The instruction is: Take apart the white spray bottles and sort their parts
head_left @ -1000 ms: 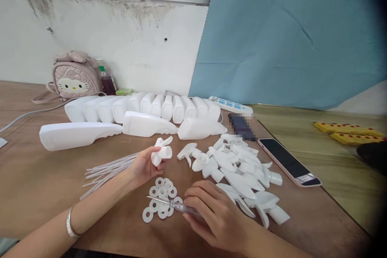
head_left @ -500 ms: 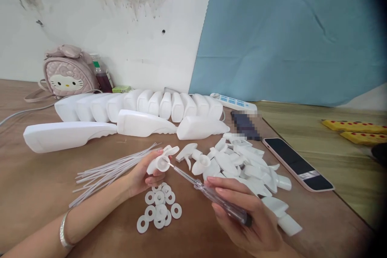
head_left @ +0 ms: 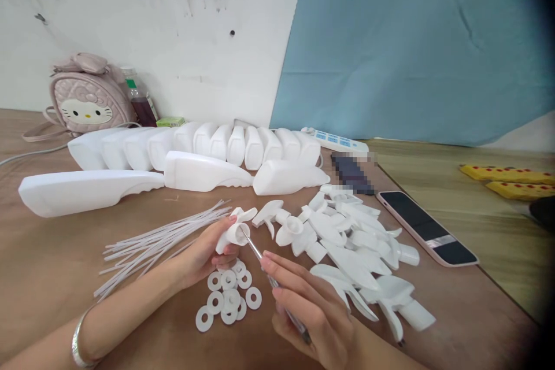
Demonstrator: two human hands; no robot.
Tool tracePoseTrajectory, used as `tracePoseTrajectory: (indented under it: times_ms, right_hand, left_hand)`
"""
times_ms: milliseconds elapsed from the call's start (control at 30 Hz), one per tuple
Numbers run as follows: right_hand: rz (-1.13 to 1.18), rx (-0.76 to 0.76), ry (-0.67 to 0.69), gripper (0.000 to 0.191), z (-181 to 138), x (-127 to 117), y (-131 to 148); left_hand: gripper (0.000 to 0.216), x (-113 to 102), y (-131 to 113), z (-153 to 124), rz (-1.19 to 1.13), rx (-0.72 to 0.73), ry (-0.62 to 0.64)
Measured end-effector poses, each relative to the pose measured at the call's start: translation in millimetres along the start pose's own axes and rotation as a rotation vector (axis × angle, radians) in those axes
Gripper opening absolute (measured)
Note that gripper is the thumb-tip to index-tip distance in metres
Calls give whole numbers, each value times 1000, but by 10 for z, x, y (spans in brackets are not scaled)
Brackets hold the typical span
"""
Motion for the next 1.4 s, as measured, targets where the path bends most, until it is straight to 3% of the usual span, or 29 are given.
tracePoseTrajectory:
  times_ms: [200, 400, 567, 633, 767, 900, 1200, 1400]
  right_hand:
    - [192, 84, 24, 20, 28, -13, -6]
    - [393, 390, -46, 19, -24, -21, -76]
    - [224, 152, 4, 37, -80, 61, 16]
    - [254, 303, -30, 32, -81, 61, -4]
    - [471, 782, -150, 12, -104, 31, -121]
    - [688, 941, -210, 6, -123, 39, -187]
    - [844, 1053, -334, 6, -62, 14, -191]
    - [756, 819, -194, 7, -128, 10, -120]
  left_hand:
    - [29, 24, -6, -13, 107, 73, -6]
    - [29, -36, -34, -16, 41, -65, 35]
    - [35, -49, -12, 16, -25, -51, 25]
    - [34, -49, -7, 17, -18, -33, 19]
    - [30, -72, -12, 11, -9, -99, 26]
    - [31, -109, -32, 17, -38, -152, 53]
    - [32, -174, -50, 13, -9, -280, 106]
    - [30, -107, -95, -42, 102, -232, 75]
Point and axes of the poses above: each hand's wrist, its own z-axis towards the middle knuckle, its own x-axis out of the palm, y = z × x, the point moved 2 cm from there along z, towards the middle knuckle, and after that the axes turned 2 degrees about -y, right-handed, at the moved point
